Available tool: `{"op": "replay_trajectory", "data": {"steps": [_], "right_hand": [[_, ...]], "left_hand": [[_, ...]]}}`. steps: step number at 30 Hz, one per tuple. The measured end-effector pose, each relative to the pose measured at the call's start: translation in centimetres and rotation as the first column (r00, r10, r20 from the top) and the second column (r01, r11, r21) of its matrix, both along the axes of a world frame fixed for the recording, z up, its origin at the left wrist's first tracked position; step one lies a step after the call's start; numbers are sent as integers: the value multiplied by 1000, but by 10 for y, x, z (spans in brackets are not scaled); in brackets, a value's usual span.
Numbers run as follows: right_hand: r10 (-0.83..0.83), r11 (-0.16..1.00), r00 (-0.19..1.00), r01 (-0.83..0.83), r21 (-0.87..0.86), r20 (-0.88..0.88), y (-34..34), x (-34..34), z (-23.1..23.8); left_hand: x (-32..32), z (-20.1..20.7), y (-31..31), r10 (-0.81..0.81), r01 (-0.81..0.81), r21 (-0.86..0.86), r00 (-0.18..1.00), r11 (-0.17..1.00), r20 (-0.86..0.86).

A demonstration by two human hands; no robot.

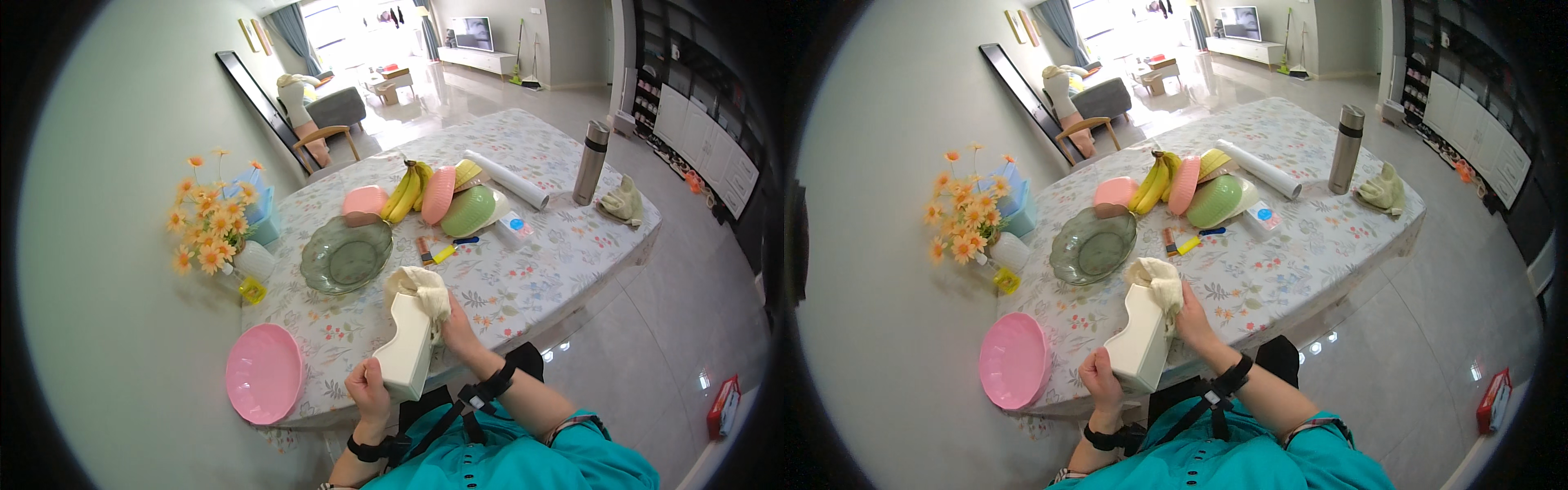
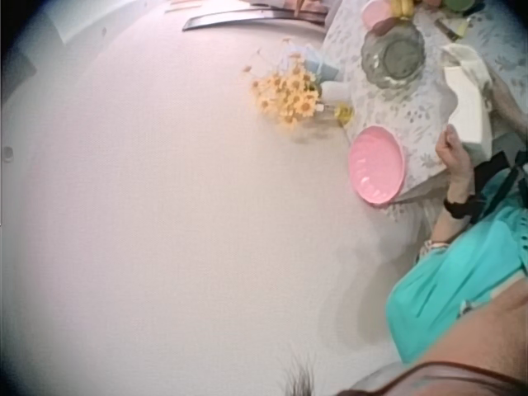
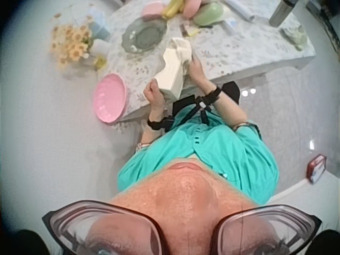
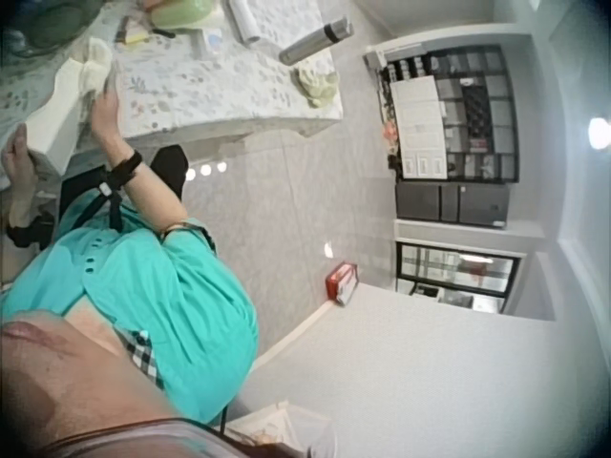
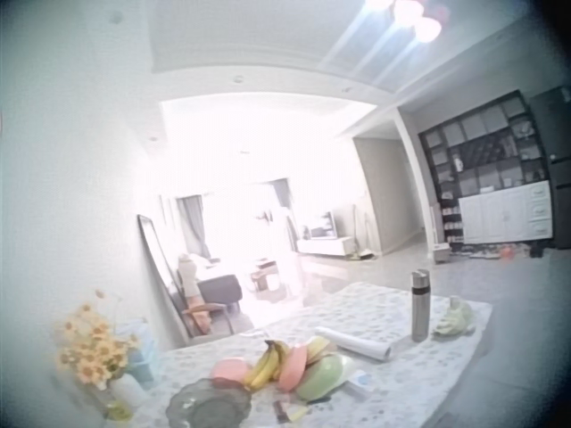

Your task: The person wipes a small white plastic container, a glass plate, and a pink plastic bowl using a cloth.

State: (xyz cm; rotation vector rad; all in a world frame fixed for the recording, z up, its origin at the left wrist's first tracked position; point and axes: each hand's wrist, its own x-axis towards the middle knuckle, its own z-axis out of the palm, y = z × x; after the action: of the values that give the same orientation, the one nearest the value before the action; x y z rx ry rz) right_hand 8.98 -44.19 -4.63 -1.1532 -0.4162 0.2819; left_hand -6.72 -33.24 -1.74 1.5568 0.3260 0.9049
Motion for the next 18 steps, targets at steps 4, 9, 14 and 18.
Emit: {"op": "replay_trajectory", "data": {"steps": [4, 9, 14, 18], "right_hand": [[-177, 980, 972, 188, -58, 157, 9, -45, -15], [-48, 984, 931, 106, -142, 361, -13, -93, 14], [62, 983, 716, 79, -168, 696, -25, -95, 30], [84, 970, 683, 112, -218, 725, -16, -60, 34]], "left_hand": [[7, -7, -5, 23, -14, -138, 998, 990, 61], [22, 18, -24, 12, 47, -515, 994, 856, 111], [22, -10, 4, -222, 273, -508, 962, 817, 159], [23, -16, -1, -150, 280, -708, 959, 648, 242]]}}
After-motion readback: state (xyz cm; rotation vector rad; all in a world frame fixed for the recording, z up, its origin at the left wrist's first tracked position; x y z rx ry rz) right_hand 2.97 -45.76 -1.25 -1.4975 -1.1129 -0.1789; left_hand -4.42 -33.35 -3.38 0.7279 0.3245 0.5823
